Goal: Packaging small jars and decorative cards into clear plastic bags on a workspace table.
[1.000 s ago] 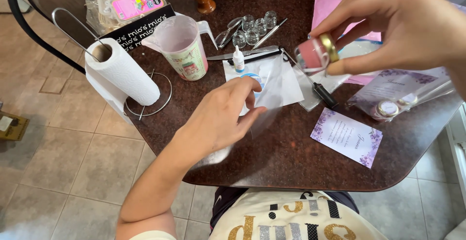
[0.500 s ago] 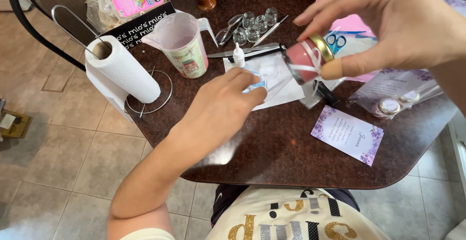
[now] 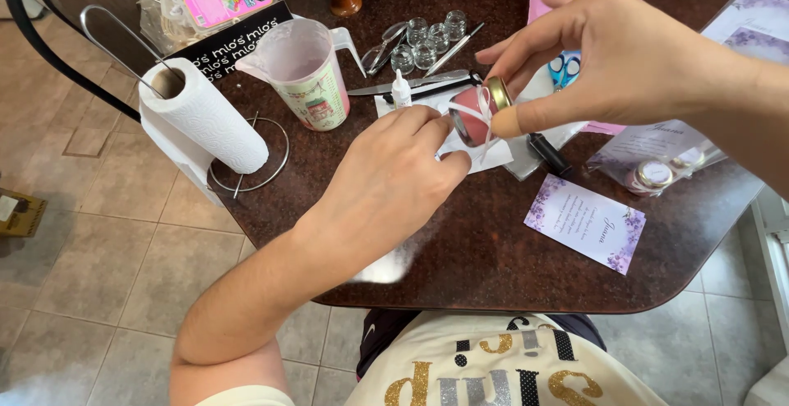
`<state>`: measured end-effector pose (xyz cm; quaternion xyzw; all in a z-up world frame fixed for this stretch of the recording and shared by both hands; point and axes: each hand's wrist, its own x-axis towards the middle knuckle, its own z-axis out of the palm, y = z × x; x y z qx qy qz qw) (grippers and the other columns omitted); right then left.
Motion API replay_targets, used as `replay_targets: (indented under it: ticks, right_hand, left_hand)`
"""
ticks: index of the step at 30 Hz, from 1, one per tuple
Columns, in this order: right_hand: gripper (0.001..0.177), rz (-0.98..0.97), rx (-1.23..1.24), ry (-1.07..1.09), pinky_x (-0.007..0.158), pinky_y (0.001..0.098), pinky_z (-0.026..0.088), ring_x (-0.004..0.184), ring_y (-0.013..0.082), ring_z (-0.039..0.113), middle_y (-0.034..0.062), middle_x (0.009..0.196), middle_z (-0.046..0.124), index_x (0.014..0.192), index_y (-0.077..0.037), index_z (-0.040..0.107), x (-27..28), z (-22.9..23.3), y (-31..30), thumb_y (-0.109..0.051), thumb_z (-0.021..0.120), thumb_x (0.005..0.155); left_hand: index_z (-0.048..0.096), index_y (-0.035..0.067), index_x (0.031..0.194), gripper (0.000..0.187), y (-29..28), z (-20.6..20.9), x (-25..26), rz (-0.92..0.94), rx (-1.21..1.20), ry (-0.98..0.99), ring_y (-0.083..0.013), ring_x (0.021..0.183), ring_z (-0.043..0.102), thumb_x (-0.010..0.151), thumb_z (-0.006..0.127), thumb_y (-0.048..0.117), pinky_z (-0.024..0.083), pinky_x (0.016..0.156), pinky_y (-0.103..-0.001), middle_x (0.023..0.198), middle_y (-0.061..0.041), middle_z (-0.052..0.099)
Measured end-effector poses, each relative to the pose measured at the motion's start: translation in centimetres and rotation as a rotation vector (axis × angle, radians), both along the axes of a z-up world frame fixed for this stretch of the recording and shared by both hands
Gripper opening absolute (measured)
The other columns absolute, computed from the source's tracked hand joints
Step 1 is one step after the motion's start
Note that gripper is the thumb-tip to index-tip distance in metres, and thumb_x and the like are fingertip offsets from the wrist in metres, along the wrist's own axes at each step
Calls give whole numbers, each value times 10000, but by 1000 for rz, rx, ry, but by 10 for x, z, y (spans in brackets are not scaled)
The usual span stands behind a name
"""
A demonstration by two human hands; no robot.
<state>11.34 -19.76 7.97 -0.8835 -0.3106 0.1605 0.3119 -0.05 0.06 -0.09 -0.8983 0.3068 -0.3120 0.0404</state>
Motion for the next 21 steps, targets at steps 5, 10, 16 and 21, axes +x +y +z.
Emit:
replay_targets:
  ticks: [5,10,16,21]
  right_hand:
    - [334,231,130,-334,1292,461,162,1190,104,726,-54,787,760,833,-132,785,11,-16,-11,-384,940,679]
    - [282,208,280,26,1036,274,543,1275,164,736,121,1060,816,929,-22,764,-1,-1,-13,-86,874,678]
    - [244,175,182,-15,1068,237,510,1345,97,699,40,1025,845,846,-67,789,-6,-4,-11,-184,906,667]
    - [286,313,125,-270,1319,532,22,1244,144,707,-60,852,823,877,-128,794,7,-19,-18,-343,897,718]
  left_hand:
    - [640,141,682,146,-2,-3,2,20,20,-19,-290,793,588,773,676,33,512,717,-398,871,-105,654]
    - [663,108,722,86,-7,-5,11,-6,5,24,-303,781,588,741,710,39,490,667,-425,799,-84,619]
    - [666,157,730,91,-7,-6,11,12,66,24,-280,789,588,782,693,86,477,695,-405,762,-59,622]
    - [688,191,648,136,-4,-6,9,10,67,17,-287,805,591,741,717,96,492,730,-398,803,-75,643]
